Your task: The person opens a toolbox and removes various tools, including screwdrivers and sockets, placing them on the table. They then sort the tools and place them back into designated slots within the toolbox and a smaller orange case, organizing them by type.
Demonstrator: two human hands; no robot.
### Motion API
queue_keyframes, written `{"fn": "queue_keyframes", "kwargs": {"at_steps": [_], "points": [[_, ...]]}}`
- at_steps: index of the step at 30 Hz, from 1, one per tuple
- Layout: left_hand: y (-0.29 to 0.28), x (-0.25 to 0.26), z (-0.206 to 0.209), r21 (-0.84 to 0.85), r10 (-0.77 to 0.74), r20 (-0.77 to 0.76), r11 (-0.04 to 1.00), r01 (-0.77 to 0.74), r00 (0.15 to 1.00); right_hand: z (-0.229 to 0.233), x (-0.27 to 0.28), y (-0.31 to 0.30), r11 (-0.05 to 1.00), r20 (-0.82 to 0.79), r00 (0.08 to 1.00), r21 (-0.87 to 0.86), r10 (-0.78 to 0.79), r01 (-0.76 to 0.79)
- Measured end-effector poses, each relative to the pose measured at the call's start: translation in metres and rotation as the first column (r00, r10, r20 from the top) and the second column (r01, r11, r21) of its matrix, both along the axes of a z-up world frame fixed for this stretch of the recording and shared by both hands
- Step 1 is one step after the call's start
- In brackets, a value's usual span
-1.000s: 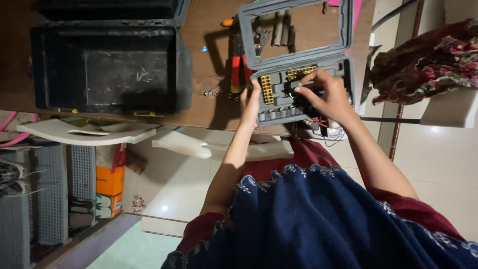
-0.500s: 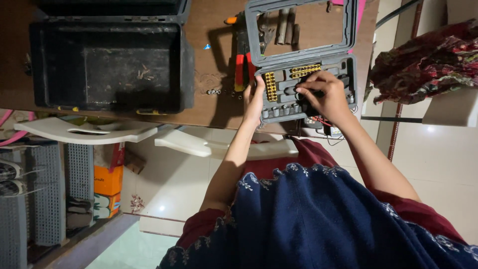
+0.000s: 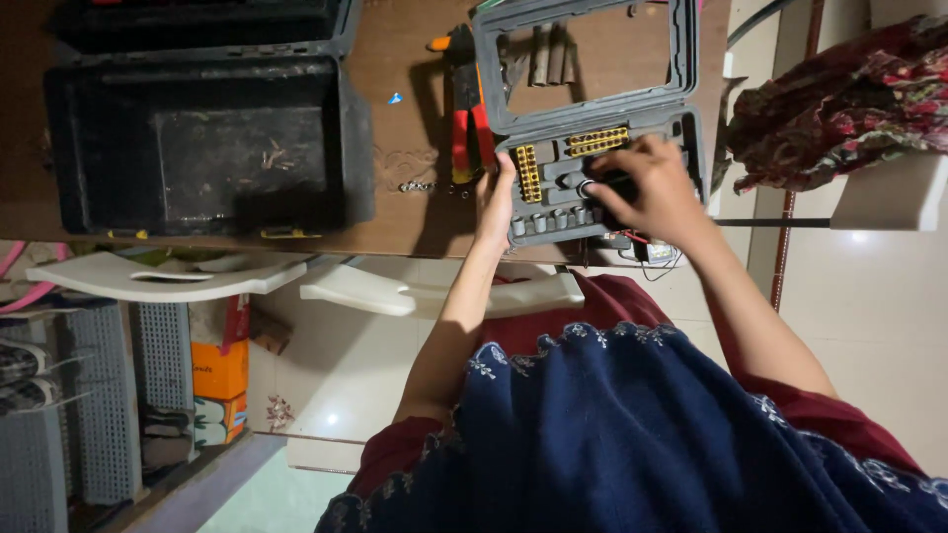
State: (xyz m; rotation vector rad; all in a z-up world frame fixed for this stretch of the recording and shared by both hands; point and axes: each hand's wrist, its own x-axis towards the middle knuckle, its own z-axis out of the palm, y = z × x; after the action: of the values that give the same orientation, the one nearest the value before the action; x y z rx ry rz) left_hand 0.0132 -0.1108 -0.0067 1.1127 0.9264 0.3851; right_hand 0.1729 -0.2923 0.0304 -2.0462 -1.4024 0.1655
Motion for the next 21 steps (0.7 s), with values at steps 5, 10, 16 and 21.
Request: {"fn": "queue_keyframes", "kwargs": {"at_steps": [5, 10, 16, 21], "points": [[-0.007, 0.001, -0.015, -0.007, -0.028, -0.053, 1.0, 0.028, 0.998, 0.007, -0.026, 0.015, 0.997, 0.022, 0.998, 0.055, -0.054, 0.053], [-0.005, 0.002, -0.017, -0.03, -0.049, -0.089, 0.998, 0.046, 0.995, -0.002, -0.033, 0.007, 0.981, 0.02, 0.985, 0.099, -0.171, 0.168], [0.0, 0.001, -0.01, -0.029, -0.088, -0.1, 0.996, 0.085, 0.991, 0.02, -0.02, -0.014, 0.99, -0.019, 0.994, 0.089, -0.111, 0.112], [-0.007, 0.01, 0.019, -0.054, -0.099, -0.07, 0.994, 0.096, 0.993, -0.001, -0.015, -0.016, 0.971, 0.107, 0.972, 0.138, -0.208, 0.193]]}}
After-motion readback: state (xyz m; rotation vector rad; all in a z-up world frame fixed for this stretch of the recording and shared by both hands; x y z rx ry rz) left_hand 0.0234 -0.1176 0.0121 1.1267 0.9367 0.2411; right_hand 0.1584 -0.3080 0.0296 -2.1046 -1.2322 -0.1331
